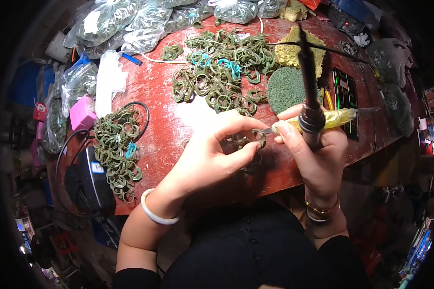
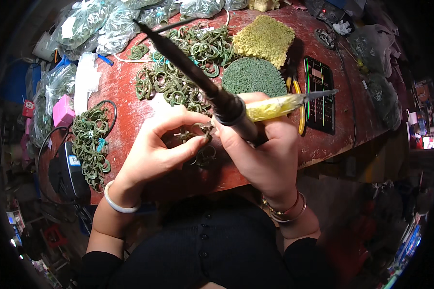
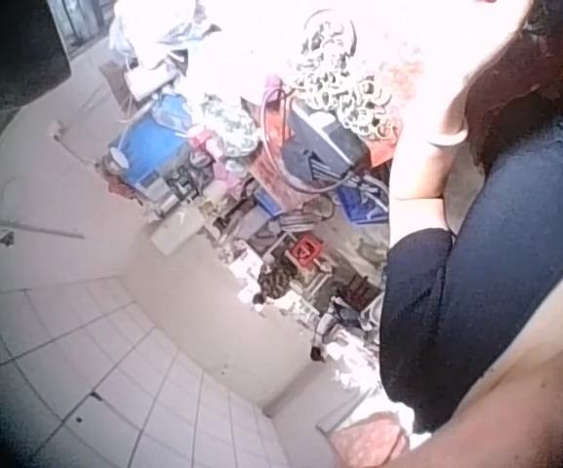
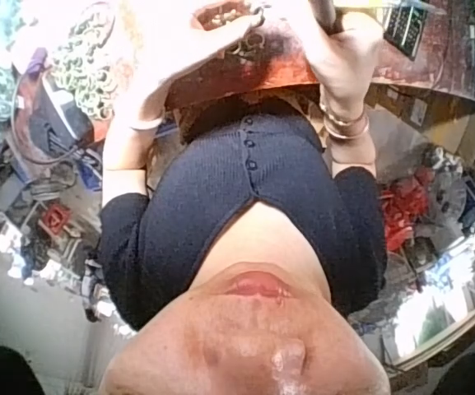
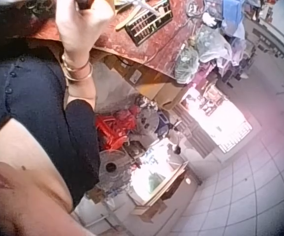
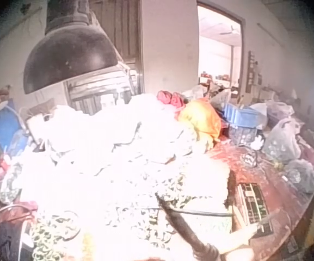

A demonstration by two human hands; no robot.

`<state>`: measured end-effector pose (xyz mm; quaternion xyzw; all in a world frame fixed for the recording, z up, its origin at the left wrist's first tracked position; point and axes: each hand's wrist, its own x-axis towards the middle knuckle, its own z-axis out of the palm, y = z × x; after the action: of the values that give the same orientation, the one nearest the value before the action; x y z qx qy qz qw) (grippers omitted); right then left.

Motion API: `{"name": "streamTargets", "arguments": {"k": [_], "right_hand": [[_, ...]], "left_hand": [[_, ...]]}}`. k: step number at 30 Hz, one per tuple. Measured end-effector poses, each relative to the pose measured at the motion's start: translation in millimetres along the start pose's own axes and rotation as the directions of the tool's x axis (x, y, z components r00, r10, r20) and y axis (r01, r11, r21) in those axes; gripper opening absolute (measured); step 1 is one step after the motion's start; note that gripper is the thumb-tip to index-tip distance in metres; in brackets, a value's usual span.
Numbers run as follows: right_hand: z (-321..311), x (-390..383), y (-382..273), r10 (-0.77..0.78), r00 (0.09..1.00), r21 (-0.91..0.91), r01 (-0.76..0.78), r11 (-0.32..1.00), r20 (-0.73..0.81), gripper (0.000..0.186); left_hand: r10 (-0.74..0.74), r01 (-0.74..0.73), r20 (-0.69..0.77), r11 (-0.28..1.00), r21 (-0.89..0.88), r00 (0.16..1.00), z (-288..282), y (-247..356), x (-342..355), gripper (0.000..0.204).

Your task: Soldering small metal components using a soldering iron on a workspace.

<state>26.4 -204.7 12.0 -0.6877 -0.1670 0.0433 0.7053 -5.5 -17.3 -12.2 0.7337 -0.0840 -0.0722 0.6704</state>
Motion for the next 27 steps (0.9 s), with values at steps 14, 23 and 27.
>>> {"name": "streamTargets", "arguments": {"k": [14,23,27], "right_hand": [[-1,-4,-8,-0.097,0.991,-0.133,0.085,0.988,-0.088,0.011],[0,-4,-9,-0.194,0.981,-0.127,0.188,0.974,-0.029,0.014],[-3,-4,-16,-0.021,0.988,-0.13,0.001,0.992,-0.151,0.017]], "left_hand": [[-0.193,0.189,0.035,0.883,-0.43,0.981,-2,15,1,0.028],[-0.175,0.233,0.163,0.847,-0.478,0.971,-9,11,2,0.027],[-0.174,0.237,0.166,0.814,-0.53,0.971,-11,9,1,0.026]]}}
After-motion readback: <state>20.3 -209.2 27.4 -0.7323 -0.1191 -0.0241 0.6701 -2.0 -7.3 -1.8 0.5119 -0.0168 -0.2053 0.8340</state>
